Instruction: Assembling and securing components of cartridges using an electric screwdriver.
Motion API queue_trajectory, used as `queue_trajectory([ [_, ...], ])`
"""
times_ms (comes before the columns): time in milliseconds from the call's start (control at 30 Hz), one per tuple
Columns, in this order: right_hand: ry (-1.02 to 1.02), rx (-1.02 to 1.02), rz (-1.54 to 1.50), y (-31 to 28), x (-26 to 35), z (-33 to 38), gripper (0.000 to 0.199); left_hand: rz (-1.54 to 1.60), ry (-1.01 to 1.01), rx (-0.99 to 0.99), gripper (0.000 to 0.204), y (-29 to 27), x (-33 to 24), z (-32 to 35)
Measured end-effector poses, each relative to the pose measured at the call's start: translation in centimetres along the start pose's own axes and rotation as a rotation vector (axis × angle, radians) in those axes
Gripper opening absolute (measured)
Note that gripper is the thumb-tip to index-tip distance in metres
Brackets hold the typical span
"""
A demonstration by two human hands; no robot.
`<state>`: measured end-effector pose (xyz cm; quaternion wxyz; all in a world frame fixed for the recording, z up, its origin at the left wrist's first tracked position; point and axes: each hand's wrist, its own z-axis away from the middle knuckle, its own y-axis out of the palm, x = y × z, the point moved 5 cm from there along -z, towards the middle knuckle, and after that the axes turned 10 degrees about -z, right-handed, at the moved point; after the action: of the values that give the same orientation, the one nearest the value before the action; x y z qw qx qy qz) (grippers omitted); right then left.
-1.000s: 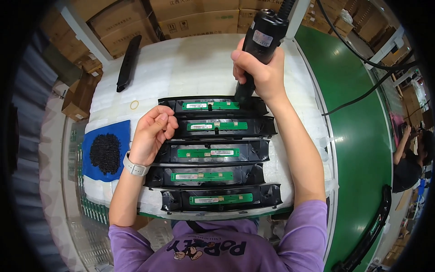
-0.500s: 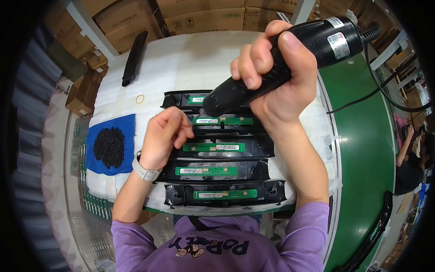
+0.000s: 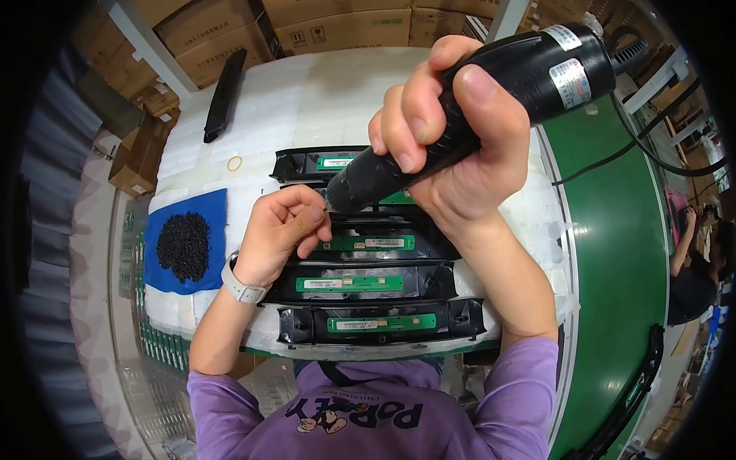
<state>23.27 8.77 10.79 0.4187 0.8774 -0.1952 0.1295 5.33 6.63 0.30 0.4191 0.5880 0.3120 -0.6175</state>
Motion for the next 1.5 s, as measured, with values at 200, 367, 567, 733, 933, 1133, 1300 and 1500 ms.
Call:
queue_trajectory([
  [200, 0.062, -0.024, -0.013, 0.0, 0.0, 0.2, 0.024, -0.062, 0.014, 0.082, 0.008, 0.6, 0.3, -0.1],
  [367, 0.070, -0.233, -0.052, -1.9, 0.1, 0.1, 0.023, -0.095, -0.071, 0.075, 0.009, 1.2, 0.1, -0.1],
  [567, 0.252, -0.039, 0.525, -2.6, 0.3, -0.5, 0.025, -1.214, 0.349, -0.135, 0.026, 1.6, -2.9, -1.3],
  [733, 0.290, -0.057, 0.565, -3.2, -1.3, -0.2, 0.028, -1.604, 0.364, 0.037, 0.028, 2.7, -0.8, -2.8],
  [933, 0.329, -0.054, 0.568, -3.9, -2.2, -0.1, 0.027, -1.660, 0.354, 0.121, 0.026, 3.1, -0.5, -3.8],
  [1133, 0.396, 0.031, 0.570, -3.8, -2.9, 0.2, 0.024, -1.680, 0.338, 0.172, 0.025, 3.2, -0.4, -4.2],
  [1300, 0.431, 0.015, 0.578, -3.5, -3.0, 0.4, 0.023, -1.592, 0.409, 0.164, 0.026, 3.0, -1.0, -4.3],
  [1500, 0.176, 0.245, 0.832, -1.5, -3.3, 1.1, 0.021, -1.391, 0.560, 0.107, 0.028, 2.0, -0.4, -4.5],
])
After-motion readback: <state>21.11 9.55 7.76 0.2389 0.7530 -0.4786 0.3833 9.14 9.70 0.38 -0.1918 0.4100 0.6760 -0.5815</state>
